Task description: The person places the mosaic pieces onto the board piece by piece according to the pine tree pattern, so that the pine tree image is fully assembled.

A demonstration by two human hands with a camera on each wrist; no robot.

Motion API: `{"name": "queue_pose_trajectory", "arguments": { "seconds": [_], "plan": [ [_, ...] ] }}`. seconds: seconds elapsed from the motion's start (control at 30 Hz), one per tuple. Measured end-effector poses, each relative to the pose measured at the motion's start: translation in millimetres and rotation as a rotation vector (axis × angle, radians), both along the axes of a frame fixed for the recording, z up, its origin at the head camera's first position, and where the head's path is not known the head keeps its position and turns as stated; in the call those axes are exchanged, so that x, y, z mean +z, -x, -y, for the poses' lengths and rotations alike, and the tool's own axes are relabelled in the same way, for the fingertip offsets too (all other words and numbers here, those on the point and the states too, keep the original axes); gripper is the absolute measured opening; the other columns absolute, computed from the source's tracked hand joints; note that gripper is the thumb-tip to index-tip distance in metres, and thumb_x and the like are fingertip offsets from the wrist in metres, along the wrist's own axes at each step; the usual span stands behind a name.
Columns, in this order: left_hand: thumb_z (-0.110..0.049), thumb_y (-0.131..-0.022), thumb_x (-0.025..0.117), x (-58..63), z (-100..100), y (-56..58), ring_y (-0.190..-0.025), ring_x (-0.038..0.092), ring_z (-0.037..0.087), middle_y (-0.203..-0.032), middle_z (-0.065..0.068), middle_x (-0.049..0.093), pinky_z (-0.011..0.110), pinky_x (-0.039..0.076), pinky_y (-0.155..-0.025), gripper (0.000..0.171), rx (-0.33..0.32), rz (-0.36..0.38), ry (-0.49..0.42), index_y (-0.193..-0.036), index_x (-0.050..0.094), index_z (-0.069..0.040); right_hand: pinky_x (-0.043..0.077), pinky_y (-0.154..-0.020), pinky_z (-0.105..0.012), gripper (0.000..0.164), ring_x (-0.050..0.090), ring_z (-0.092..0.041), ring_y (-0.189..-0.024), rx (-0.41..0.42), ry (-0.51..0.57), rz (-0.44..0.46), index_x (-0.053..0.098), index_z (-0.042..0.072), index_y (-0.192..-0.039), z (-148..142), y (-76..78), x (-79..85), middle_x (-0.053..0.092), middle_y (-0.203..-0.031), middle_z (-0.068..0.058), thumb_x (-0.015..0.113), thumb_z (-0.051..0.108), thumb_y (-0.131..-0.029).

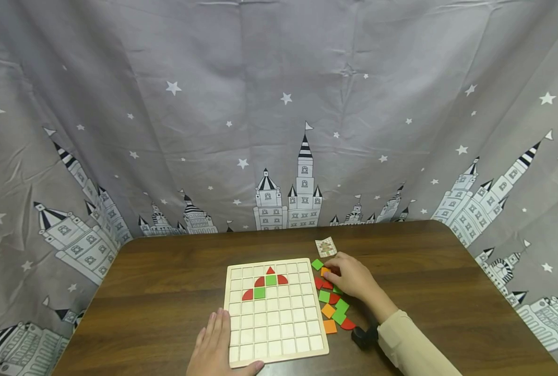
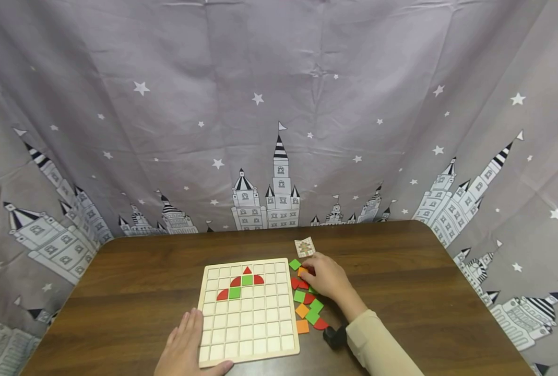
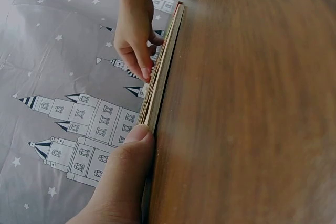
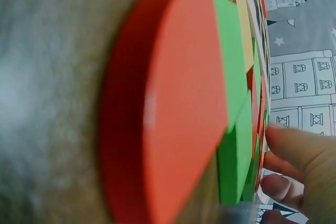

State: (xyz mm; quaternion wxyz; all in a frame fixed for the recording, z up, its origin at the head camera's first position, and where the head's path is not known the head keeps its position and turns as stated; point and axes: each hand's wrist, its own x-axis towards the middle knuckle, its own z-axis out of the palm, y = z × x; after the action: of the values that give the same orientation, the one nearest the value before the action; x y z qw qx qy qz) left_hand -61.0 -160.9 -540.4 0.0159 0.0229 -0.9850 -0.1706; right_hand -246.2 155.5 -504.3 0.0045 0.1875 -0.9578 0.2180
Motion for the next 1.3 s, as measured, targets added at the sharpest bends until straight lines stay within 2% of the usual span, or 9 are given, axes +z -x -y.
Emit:
{"name": "queue_pose_trajectory", "arguments": {
  "seconds": [0.13,0.4,0.53,0.6,0.7,0.77,0.93,1.07,1.3],
  "plan": [
    [-0.101,-0.056,0.046,2.2,-0.8,0.1,-0.149,0.027,0.042,-0.161,0.023,0.028,0.057,0.031,-0.116,0.144,0.005,0.017,-0.005,-0.153,0.029,0.005,0.043,-0.064,-0.028,0.034,0.051,-0.009,-0.076,0.002,-0.016,0.019,0.076,0.016,-0.113,-1.1,0.7,0.9,0.063,-0.095,0.005,0.078,0.035,-0.085],
    [-0.101,-0.057,0.047,0.8,-0.9,0.7,-0.149,0.027,0.042,-0.161,0.023,0.028,0.057,0.031,-0.116,0.144,0.006,0.018,-0.002,-0.153,0.029,0.005,0.052,-0.069,-0.034,0.025,0.059,-0.012,-0.083,-0.003,-0.076,0.03,0.08,0.02,-0.098,3.4,6.6,7.6,0.065,-0.097,0.005,0.083,0.036,-0.079],
    [-0.101,-0.057,0.047,1.1,-0.5,0.4,-0.148,0.028,0.043,-0.161,0.023,0.029,0.058,0.032,-0.115,0.144,0.003,0.014,0.0,-0.152,0.03,0.005,0.044,-0.058,-0.028,0.014,0.053,-0.009,-0.072,0.007,-0.085,0.02,0.076,0.022,-0.081,6.9,6.1,9.9,0.061,-0.085,0.006,0.082,0.035,-0.081],
    [-0.101,-0.057,0.047,1.2,-0.4,0.1,-0.148,0.028,0.043,-0.16,0.023,0.029,0.058,0.032,-0.115,0.144,0.002,0.01,0.002,-0.152,0.031,0.006,0.037,-0.053,-0.027,0.021,0.048,-0.01,-0.065,0.014,-0.088,0.007,0.069,0.023,-0.07,8.6,5.4,10.3,0.055,-0.078,0.005,0.081,0.035,-0.082],
    [-0.101,-0.056,0.047,1.4,-0.5,0.2,-0.148,0.029,0.043,-0.16,0.023,0.029,0.058,0.032,-0.115,0.144,0.002,0.005,0.0,-0.152,0.031,0.006,0.032,-0.05,-0.026,0.032,0.043,-0.011,-0.061,0.02,-0.101,-0.017,0.059,0.024,-0.062,10.3,4.0,10.5,0.047,-0.071,0.004,0.08,0.034,-0.083],
    [-0.101,-0.056,0.047,1.5,-0.7,0.3,-0.148,0.028,0.043,-0.16,0.023,0.029,0.058,0.032,-0.115,0.144,0.003,0.008,-0.001,-0.152,0.031,0.006,0.032,-0.05,-0.026,0.03,0.043,-0.01,-0.06,0.012,-0.108,-0.029,0.059,0.024,-0.063,10.7,3.5,10.0,0.047,-0.071,0.005,0.08,0.035,-0.082],
    [-0.1,-0.058,0.048,2.4,-1.2,0.1,-0.149,0.027,0.043,-0.161,0.023,0.028,0.058,0.031,-0.116,0.143,0.002,0.03,-0.006,-0.152,0.03,0.005,0.04,-0.055,-0.028,0.018,0.047,-0.011,-0.065,-0.013,-0.099,-0.028,0.069,0.022,-0.08,9.9,3.7,6.9,0.053,-0.08,0.007,0.082,0.035,-0.08],
    [-0.098,-0.059,0.05,3.6,-1.5,-0.5,-0.149,0.026,0.043,-0.161,0.023,0.029,0.059,0.03,-0.117,0.141,0.001,0.038,-0.011,-0.152,0.03,0.006,0.049,-0.065,-0.033,0.022,0.053,-0.012,-0.074,-0.019,-0.083,-0.016,0.071,0.021,-0.093,9.1,4.2,5.1,0.061,-0.089,0.007,0.082,0.034,-0.08],
    [-0.101,-0.057,0.047,1.5,-0.6,0.3,-0.148,0.027,0.043,-0.161,0.023,0.029,0.057,0.031,-0.116,0.144,0.001,0.018,0.002,-0.152,0.03,0.006,0.057,-0.079,-0.041,0.023,0.064,-0.016,-0.089,-0.003,-0.058,-0.006,0.074,0.019,-0.1,8.0,4.7,2.9,0.069,-0.098,0.004,0.08,0.032,-0.083]
  ]
}}
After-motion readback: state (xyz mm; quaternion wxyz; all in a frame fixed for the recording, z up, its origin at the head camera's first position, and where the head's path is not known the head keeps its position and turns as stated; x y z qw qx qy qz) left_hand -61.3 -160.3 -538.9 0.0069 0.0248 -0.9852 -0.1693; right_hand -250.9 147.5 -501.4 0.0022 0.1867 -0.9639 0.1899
